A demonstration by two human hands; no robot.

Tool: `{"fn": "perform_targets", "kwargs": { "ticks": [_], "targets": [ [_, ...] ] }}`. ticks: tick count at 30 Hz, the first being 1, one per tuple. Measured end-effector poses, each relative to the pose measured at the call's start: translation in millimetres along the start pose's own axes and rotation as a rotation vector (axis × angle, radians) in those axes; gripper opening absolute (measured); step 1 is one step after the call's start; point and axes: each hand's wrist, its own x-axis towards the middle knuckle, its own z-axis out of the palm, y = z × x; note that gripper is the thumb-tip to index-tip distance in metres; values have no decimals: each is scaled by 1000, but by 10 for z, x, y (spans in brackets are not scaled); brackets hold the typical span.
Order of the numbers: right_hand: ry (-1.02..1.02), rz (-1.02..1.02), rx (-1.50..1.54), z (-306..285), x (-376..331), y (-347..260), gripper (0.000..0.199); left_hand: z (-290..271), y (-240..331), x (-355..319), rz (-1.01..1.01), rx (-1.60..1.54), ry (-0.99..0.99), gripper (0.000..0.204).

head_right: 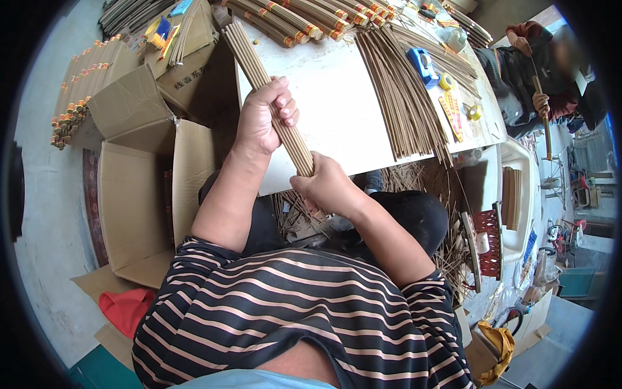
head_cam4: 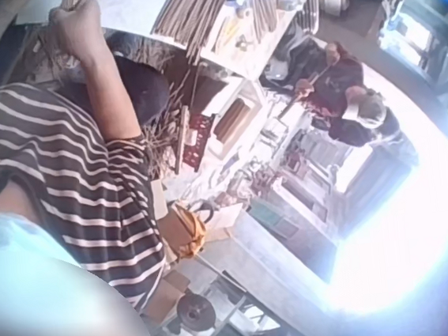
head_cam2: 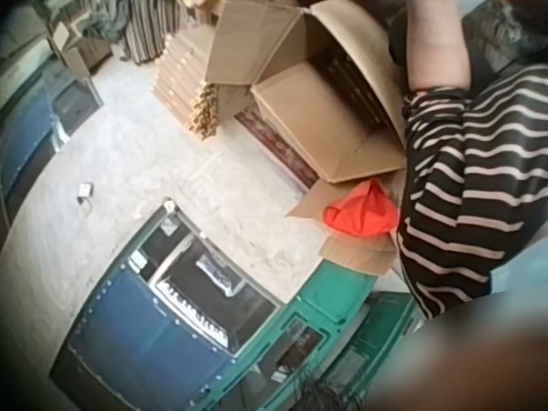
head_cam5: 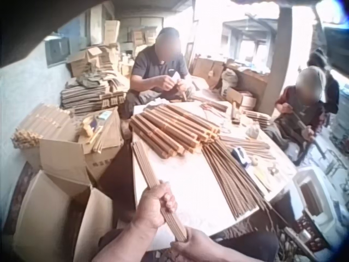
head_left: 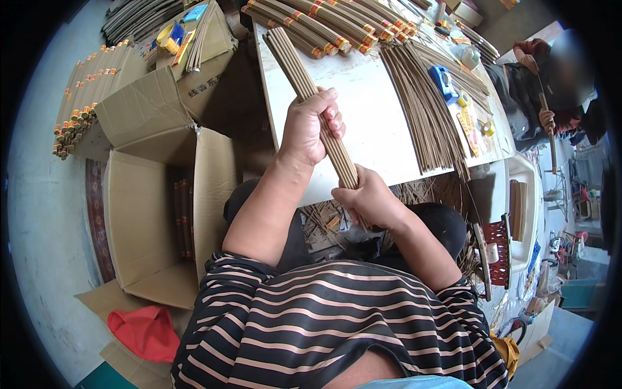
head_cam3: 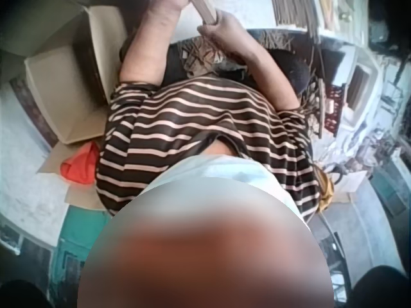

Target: The person gathers thin wooden sticks from a table, aligns them into a bundle, and secures the bundle with a small orange paper band. The person then places the finished bundle into a nearby cardboard box.

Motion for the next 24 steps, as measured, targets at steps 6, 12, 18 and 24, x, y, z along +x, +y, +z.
{"fn": "perform_targets", "kwargs": {
  "ticks": [6, 12, 18, 24],
  "targets": [
    [-118, -11, 255, 32, -13, 14, 18, -57, 19, 15, -18, -39, -59, 19],
    [-182, 31, 256, -8, 2, -18, 14, -33, 20, 19, 5, -38, -15, 16],
    [-40, 39, 66, 48, -1, -35, 14, -30, 10, 15, -22, 29, 17, 20],
    [-266, 55, 360, -36, -5, -6, 15, -43, 31, -5, -9, -87, -97, 19]
  ]
}}
